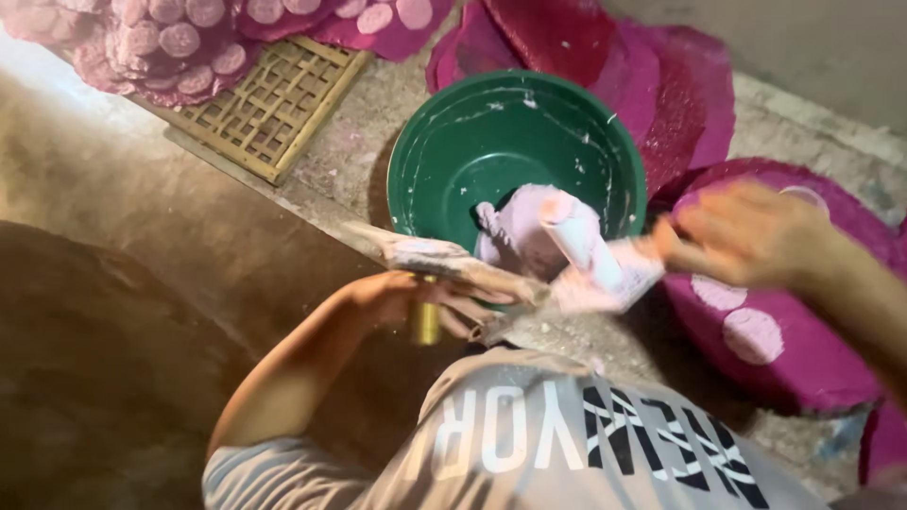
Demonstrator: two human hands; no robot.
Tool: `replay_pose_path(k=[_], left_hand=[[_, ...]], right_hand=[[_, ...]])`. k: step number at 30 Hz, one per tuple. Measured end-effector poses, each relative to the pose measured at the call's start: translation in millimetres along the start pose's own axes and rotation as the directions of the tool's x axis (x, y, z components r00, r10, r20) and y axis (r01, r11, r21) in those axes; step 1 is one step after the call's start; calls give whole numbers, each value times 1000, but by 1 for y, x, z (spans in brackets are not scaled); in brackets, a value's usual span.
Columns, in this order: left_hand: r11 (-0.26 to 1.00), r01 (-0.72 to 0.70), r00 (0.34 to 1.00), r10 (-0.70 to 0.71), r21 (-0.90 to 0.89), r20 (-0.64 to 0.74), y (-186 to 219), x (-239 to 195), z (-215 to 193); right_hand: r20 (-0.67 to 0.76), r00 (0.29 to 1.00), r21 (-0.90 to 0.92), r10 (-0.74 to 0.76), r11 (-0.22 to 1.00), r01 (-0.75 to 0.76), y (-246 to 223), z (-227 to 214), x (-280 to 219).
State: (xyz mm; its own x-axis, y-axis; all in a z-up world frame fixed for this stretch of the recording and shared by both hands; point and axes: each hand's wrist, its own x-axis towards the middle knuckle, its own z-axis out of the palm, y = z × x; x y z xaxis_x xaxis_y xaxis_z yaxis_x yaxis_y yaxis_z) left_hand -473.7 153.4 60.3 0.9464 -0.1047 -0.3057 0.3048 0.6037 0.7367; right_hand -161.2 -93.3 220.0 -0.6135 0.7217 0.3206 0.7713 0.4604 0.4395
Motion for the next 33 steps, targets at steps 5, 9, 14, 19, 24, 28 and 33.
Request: replay_pose_path(k=[5, 9, 14, 19, 24, 28, 33], left_hand=[[925, -376, 918, 379, -48, 115, -22, 32, -8], [775, -462, 703, 616, 431, -356, -2, 41, -34], [396, -295, 356, 890, 870, -285, 44, 25, -53], [30, 169, 242, 968, 985, -71, 76, 10, -65], [-128, 171, 424, 905, 977, 44, 67, 26, -62], [-142, 86, 604, 794, 986, 62, 61, 52, -44], [-43, -66, 671, 737, 997, 76, 53, 66, -18]], right_hand=[[-253, 886, -48, 388, 910, -412, 4, 74, 37], [746, 269, 124, 609, 269, -955, -45, 138, 75], [810, 412, 104, 418, 589, -802, -67, 188, 57], [878, 185, -9, 442, 400, -917, -16, 130, 0], [731, 596, 600, 333, 101, -793, 6, 41, 37], [870, 256, 118, 420, 327, -938, 2, 24, 111], [611, 699, -200, 371, 927, -318, -58, 54, 141]])
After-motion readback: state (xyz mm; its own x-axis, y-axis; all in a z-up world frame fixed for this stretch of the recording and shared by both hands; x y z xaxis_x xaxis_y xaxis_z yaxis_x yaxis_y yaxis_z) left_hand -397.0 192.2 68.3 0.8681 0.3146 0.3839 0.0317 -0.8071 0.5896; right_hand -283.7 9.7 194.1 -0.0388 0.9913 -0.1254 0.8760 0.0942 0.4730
